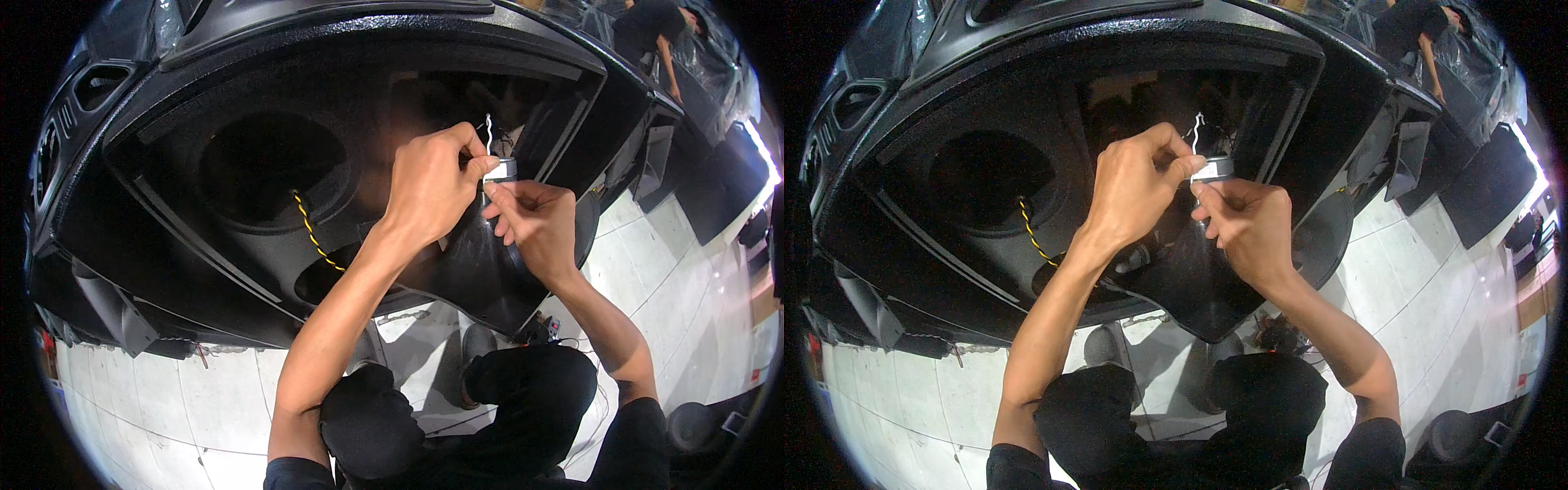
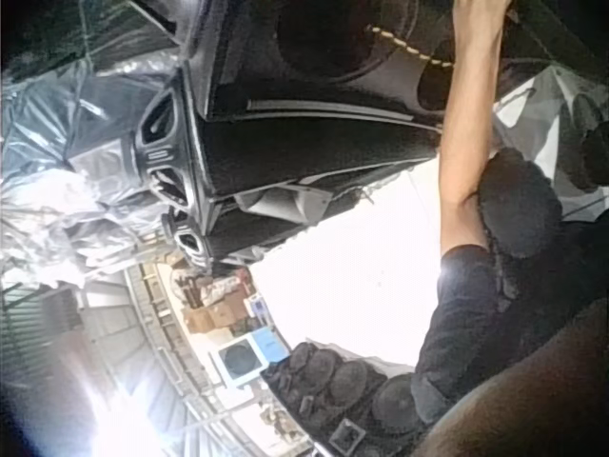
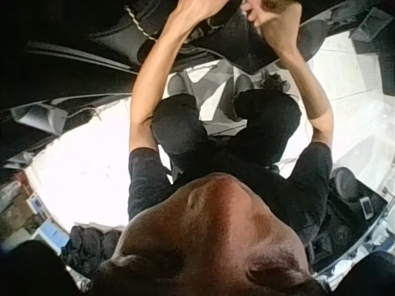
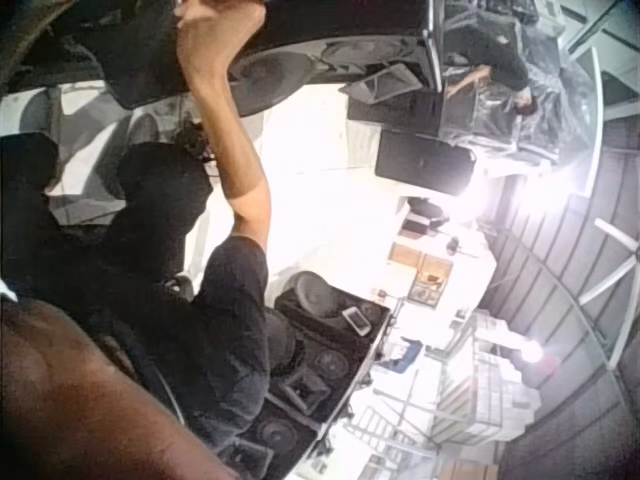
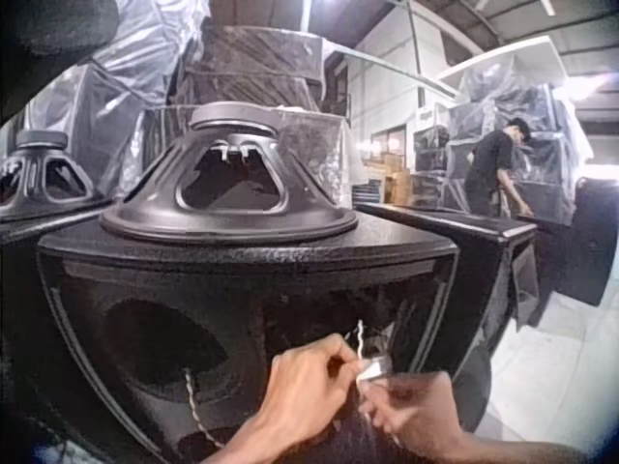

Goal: The person solders wires to a speaker component using a soldering iron and solder wire, then connects a yellow and black twisted wire to the speaker terminals. The person works on the speaker assembly inside a vehicle door panel.

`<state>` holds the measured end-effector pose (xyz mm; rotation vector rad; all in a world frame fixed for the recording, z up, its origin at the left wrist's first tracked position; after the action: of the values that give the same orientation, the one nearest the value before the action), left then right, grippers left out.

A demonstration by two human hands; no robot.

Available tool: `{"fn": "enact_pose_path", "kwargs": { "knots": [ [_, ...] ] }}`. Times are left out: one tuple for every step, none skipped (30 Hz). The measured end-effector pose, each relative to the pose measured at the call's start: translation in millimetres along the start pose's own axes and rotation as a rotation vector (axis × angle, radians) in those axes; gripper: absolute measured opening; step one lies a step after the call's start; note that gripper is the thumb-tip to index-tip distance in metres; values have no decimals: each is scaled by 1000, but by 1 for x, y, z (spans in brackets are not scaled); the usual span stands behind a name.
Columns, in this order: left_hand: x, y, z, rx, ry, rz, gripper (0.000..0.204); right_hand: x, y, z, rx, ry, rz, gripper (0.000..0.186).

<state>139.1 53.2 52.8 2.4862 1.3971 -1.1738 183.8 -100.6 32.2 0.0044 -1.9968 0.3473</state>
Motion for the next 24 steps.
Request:
{"fn": "enact_pose_path", "kwargs": {
  "knots": [
    [1,0,1,-9,-1,-2,20,0,-1,-1,13,3,-10,28],
    [2,1,2,-18,-2,-4,20,2,-4,-1,21,44,-7,27],
    [4,1,3,-17,-27,10,20,6,-8,-1,31,86,-5,26],
    [5,2,4,-17,-52,23,20,8,-12,-2,41,127,-3,24],
    [7,2,5,-17,-77,37,20,11,-17,-5,-23,-24,71,23],
    [7,3,6,-26,-87,69,19,15,-23,-8,-89,-172,147,22],
    [8,3,7,-34,-98,101,19,19,-27,-11,-155,-321,223,21],
    [9,4,8,-44,-109,133,18,23,-27,-15,-174,-472,255,13],
    [10,5,9,-51,-111,134,18,29,-26,-20,-171,-597,285,12],
    [11,5,10,-58,-112,135,17,35,-23,-25,-168,-722,315,11],
    [11,4,12,-66,-114,136,17,41,-20,-28,-164,-848,345,11],
    [9,2,13,-87,-121,120,17,37,-15,-31,-175,-750,361,15],
    [6,-1,16,-108,-128,105,16,35,-11,-33,-172,-738,401,17],
    [3,-3,19,-129,-134,90,16,33,-8,-35,-169,-726,441,20],
    [-1,-5,23,-187,-93,53,16,31,-5,-36,-165,-713,477,23],
    [-4,-6,30,-244,-51,18,16,30,-1,-38,-144,-631,493,27],
    [-8,-8,37,-300,-9,-15,16,29,0,-39,-146,-620,486,26],
    [-13,-10,44,-291,-23,-21,18,26,3,-39,-144,-610,472,25],
    [-16,-7,50,-233,-185,49,20,23,6,-39,-141,-600,459,24],
    [-16,-5,52,-94,-398,96,21,23,6,-40,-147,-585,427,23],
    [-15,-1,54,40,-611,144,23,22,6,-41,-142,-568,397,23],
    [-15,1,55,37,-677,281,24,21,6,-42,-137,-551,366,24],
    [-13,6,56,32,-742,419,25,20,6,-42,-131,-533,335,24],
    [-11,10,56,25,-805,559,26,19,7,-42,-122,-499,310,24]
  ]
}}
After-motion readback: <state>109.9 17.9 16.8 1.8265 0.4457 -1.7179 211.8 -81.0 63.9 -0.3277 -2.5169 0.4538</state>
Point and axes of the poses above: each hand's wrist, its own z-axis away from the middle knuckle, its own y-axis out of the palm, x = y × z, the point moved 3 cm from there along -z, towards the middle knuckle, and after that the axes turned 13 degrees about -x, right-handed, at the moved point
